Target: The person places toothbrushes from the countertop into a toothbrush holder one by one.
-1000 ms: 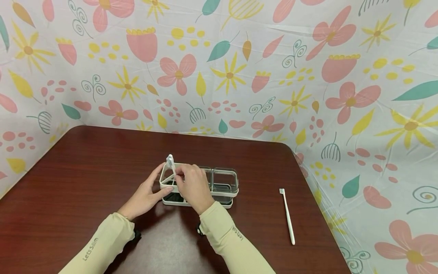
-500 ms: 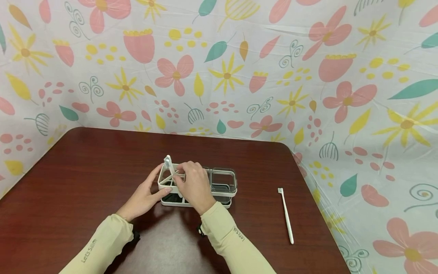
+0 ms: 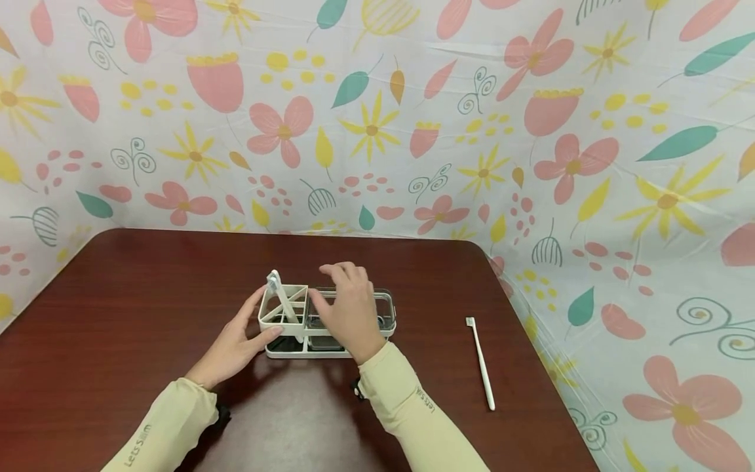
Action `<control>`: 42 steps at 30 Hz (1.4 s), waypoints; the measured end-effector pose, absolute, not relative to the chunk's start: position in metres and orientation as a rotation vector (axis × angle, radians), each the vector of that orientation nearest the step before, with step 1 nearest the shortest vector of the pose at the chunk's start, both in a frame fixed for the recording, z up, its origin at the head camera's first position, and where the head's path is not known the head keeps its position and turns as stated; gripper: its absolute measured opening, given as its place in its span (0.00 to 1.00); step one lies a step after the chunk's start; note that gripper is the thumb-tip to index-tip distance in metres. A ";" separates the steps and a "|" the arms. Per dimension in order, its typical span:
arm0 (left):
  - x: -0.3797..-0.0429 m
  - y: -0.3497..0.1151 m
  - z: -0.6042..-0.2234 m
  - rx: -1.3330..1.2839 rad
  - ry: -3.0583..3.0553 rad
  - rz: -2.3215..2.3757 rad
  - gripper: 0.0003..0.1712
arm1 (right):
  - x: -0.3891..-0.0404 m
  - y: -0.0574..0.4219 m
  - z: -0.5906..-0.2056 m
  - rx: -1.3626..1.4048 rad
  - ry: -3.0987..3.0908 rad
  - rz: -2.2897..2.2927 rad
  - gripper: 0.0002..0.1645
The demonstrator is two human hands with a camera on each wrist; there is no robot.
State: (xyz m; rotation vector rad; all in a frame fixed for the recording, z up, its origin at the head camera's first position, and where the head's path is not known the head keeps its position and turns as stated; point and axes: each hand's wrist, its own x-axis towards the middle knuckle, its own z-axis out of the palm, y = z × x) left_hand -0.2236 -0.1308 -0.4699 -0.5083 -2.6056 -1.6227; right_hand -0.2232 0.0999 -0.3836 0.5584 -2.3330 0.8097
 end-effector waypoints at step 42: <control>-0.225 -0.131 -0.470 -0.522 -2.601 -1.631 0.50 | -0.212 0.258 -0.405 -0.270 -2.593 0.720 0.33</control>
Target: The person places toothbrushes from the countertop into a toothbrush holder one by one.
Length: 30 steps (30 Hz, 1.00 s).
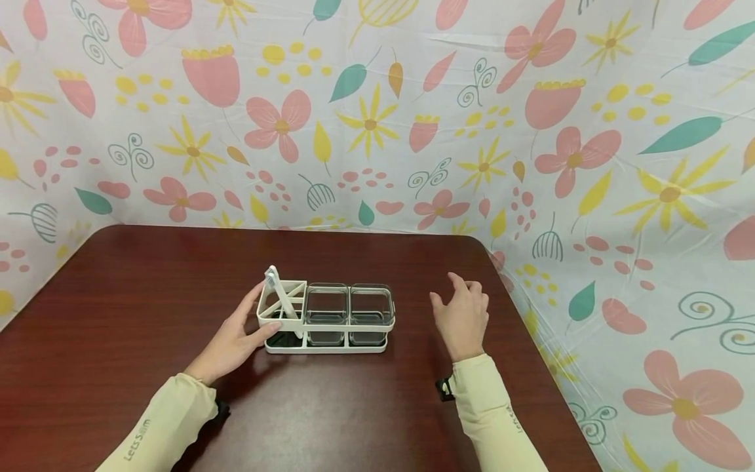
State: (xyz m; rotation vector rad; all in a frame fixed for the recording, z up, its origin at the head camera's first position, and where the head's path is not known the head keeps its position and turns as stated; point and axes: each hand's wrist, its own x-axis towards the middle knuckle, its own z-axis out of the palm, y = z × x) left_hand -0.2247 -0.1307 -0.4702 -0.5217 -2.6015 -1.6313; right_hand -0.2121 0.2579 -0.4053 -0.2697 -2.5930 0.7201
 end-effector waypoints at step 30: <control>-0.226 -0.132 -0.473 -0.512 -2.632 -1.635 0.50 | -0.206 0.317 -0.421 -0.591 -3.090 0.661 0.41</control>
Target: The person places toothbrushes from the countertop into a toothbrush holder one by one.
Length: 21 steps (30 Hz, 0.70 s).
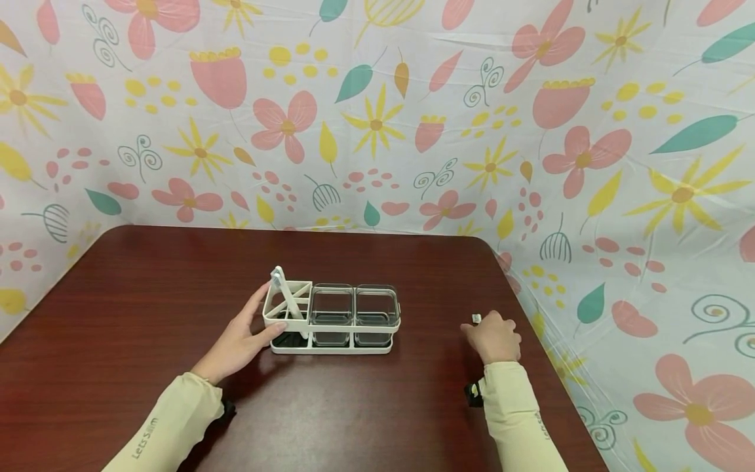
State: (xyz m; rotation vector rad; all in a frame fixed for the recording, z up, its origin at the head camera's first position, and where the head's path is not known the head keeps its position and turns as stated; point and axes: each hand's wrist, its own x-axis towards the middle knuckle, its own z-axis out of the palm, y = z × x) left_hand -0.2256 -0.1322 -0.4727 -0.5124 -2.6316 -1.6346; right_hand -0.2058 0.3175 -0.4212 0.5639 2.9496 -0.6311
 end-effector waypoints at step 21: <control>-0.225 -0.130 -0.471 -0.507 -2.600 -1.644 0.50 | -0.213 0.326 -0.434 0.577 2.871 -0.644 0.27</control>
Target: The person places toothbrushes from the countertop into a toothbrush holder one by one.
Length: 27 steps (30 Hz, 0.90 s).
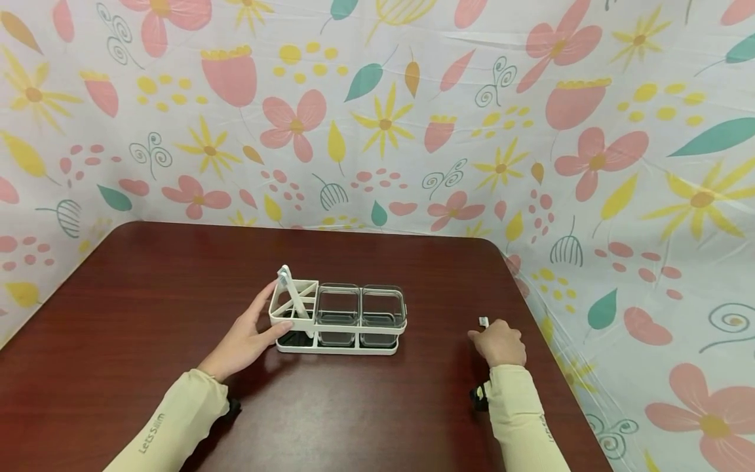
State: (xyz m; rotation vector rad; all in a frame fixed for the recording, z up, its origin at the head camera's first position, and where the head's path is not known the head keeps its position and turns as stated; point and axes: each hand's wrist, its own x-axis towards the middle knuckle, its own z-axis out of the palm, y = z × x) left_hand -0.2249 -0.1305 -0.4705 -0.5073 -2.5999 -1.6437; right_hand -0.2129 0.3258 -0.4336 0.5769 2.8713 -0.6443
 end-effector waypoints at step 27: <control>-0.204 -0.122 -0.433 -0.551 -2.559 -1.621 0.46 | -0.219 0.331 -0.447 0.708 2.866 -0.612 0.15</control>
